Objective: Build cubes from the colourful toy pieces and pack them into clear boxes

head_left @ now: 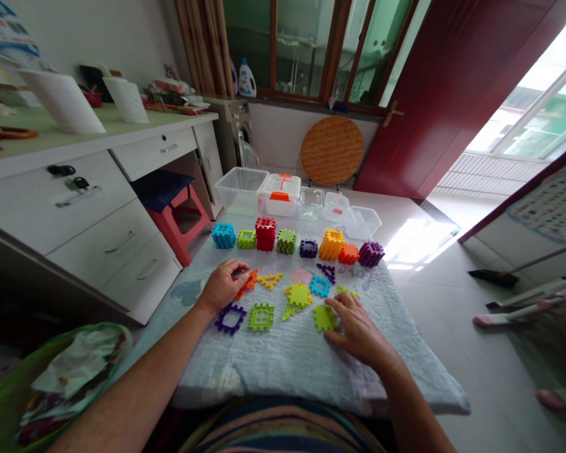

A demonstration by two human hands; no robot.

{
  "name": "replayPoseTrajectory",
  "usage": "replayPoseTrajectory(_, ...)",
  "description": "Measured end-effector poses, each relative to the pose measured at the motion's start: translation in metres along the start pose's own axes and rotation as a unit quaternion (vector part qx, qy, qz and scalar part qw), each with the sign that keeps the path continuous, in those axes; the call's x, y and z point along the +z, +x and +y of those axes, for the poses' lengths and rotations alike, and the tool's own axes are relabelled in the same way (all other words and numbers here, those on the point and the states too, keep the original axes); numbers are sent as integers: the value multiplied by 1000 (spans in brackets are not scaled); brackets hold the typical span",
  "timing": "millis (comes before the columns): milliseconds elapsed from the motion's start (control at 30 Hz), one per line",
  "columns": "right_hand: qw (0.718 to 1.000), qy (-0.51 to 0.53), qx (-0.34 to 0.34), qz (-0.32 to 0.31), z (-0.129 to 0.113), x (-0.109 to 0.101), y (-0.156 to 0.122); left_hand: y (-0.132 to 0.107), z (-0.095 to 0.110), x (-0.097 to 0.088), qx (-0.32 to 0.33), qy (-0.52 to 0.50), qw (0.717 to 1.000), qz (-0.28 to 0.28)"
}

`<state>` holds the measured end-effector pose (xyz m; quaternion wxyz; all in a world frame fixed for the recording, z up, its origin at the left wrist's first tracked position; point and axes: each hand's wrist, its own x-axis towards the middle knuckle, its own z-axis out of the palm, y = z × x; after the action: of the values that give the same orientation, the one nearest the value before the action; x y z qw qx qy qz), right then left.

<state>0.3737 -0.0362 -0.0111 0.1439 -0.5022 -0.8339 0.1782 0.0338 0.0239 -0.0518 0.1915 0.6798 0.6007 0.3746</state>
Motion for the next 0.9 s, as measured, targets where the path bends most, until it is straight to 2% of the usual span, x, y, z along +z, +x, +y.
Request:
replayPoseTrajectory(200,999,-26,-17,-18,0,-3,9,0,0,0,0,3,1000,0)
replayPoseTrajectory(433,998,-42,-49,26,-19,-12,35,0,-1,0,6,10,1000,-6)
replayPoseTrajectory(633,995,-75,-50,32,-29,5,67,0,3,-1,7,5,1000,-5)
replayPoseTrajectory(767,994,-93,-43,24,-27,14,70,0,3,-2,5,9,1000,-6)
replayPoseTrajectory(900,995,-91,-38,14,-28,14,69,0,2,-1,6,8,1000,-4)
